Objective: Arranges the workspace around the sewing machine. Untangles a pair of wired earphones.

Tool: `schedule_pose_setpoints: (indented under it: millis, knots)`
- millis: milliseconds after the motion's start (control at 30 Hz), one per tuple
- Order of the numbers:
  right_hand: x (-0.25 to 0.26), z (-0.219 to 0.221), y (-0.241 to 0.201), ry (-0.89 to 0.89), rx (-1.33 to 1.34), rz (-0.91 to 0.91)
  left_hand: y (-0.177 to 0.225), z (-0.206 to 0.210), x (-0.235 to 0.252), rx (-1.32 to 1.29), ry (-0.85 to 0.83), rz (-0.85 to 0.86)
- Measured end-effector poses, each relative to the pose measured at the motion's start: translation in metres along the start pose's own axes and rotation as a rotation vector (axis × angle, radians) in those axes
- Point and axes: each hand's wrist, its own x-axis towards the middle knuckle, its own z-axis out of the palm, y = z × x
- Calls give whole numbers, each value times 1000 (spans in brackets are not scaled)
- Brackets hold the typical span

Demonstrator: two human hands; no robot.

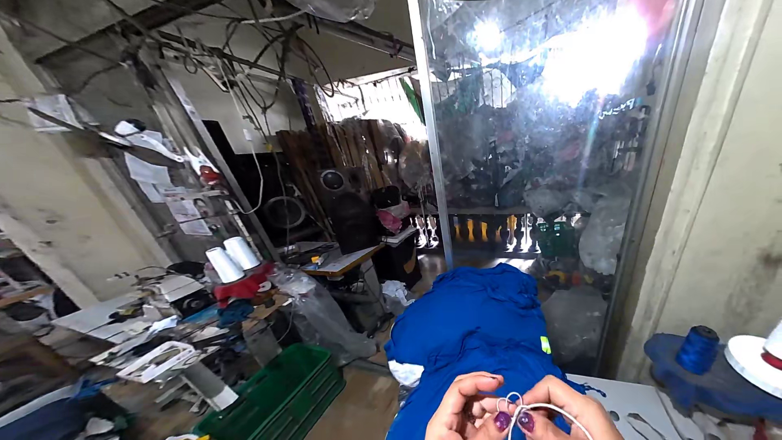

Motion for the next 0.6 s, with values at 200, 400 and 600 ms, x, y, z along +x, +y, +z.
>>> schedule_pose_setpoints:
  millis: [200,400,600]
  knots:
    - [-5,4,13,90,458,-13,16,-1,8,-691,134,-393]
    - [-8,1,12,223,884,145,-2,-16,8,-884,-132,-551]
    - [-20,-6,21,-62,1049,280,-11,-12,9,-1128,-49,-517]
